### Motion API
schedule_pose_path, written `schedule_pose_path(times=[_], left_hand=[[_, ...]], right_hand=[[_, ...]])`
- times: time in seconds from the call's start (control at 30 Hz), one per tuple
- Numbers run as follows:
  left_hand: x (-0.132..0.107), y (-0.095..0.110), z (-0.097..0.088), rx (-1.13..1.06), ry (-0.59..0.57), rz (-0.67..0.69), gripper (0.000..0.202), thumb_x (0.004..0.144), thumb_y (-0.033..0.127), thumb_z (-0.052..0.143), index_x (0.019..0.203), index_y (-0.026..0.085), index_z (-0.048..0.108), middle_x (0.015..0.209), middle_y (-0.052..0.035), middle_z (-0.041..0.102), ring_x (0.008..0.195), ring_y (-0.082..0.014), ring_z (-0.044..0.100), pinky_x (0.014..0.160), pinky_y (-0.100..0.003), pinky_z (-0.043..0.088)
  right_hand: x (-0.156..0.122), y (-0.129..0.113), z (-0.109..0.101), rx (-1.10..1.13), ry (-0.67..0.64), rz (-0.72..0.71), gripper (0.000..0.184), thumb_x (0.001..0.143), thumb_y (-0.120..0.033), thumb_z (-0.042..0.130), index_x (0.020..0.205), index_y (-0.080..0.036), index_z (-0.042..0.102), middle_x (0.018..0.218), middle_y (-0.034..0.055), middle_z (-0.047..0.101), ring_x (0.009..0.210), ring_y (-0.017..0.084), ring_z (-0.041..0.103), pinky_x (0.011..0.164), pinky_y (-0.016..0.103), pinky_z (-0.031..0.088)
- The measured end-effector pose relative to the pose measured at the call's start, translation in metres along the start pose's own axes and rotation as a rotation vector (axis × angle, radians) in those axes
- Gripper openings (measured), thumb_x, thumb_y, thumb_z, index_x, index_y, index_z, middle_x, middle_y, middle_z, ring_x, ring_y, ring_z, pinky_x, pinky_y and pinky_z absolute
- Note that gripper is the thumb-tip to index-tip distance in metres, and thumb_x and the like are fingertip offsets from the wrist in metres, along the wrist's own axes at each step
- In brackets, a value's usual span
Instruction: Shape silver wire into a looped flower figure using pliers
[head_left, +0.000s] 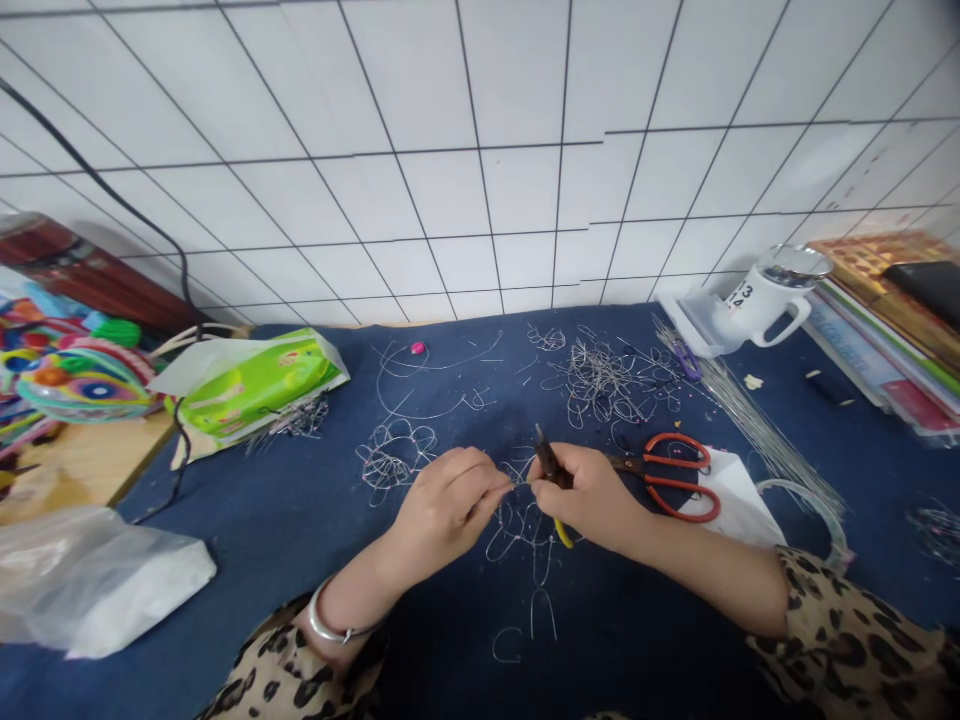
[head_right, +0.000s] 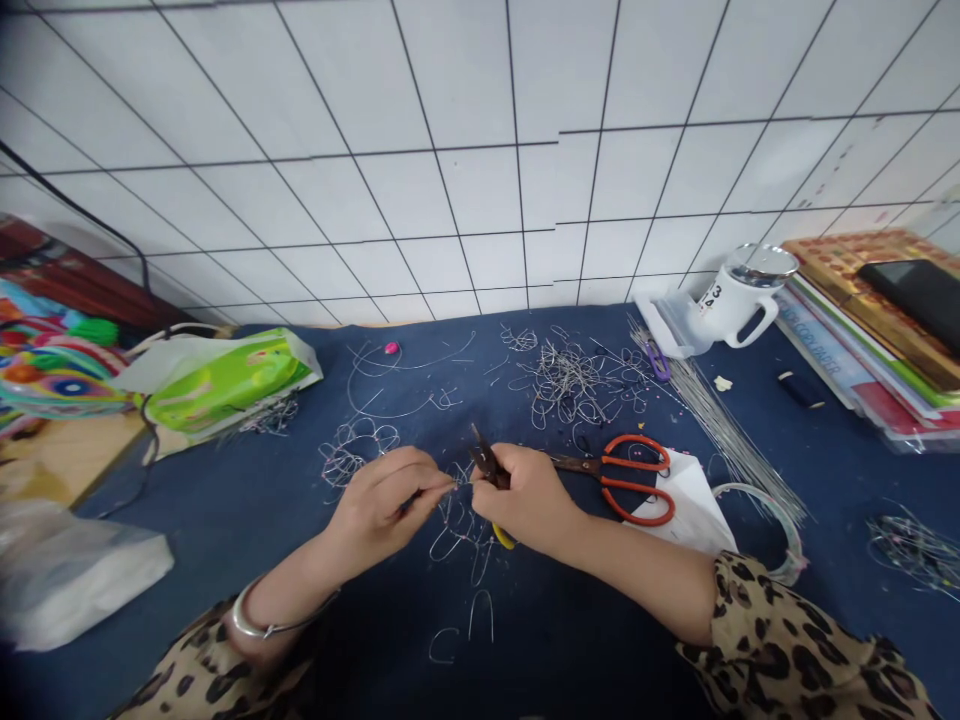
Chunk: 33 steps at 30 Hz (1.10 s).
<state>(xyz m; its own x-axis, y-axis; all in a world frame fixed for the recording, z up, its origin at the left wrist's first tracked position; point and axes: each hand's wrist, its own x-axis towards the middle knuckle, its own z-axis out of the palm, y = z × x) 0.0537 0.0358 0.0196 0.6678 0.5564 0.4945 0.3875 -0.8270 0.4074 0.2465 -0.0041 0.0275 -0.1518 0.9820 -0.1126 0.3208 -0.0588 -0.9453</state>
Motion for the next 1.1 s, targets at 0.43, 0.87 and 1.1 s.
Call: schedule_pose_path(times=[0.43,0.87,1.1], left_hand=[[-0.004,0.004,0.000,0.141,-0.043,0.046,0.010,0.084,0.010,0.050,0.089,0.014,0.058,0.080,-0.0058,0.059,0.073,-0.0155,0.054,0.066,-0.032,0.047],[-0.006,0.002,0.002,0.162,-0.023,0.075,0.010,0.084,0.010,0.050,0.088,0.014,0.058,0.082,-0.0059,0.059,0.074,-0.0160,0.054,0.067,-0.032,0.047],[-0.003,0.002,-0.001,0.138,-0.027,0.118,0.009,0.084,0.009,0.050,0.085,0.015,0.057,0.080,-0.0043,0.059,0.074,-0.0157,0.055,0.068,-0.033,0.047]], right_hand=[[0.002,0.002,0.001,-0.088,-0.007,-0.003,0.007,0.068,-0.016,0.051,0.072,-0.018,0.056,0.057,-0.0046,0.046,0.053,0.008,0.042,0.051,0.020,0.033],[0.011,0.005,-0.009,0.224,-0.291,0.222,0.022,0.065,-0.021,0.064,0.086,-0.017,0.066,0.059,-0.0059,0.043,0.054,0.007,0.040,0.053,0.022,0.033],[0.012,0.007,-0.009,0.254,-0.317,0.258,0.018,0.065,-0.021,0.067,0.083,-0.017,0.067,0.058,-0.0061,0.045,0.055,0.007,0.041,0.055,0.022,0.033]])
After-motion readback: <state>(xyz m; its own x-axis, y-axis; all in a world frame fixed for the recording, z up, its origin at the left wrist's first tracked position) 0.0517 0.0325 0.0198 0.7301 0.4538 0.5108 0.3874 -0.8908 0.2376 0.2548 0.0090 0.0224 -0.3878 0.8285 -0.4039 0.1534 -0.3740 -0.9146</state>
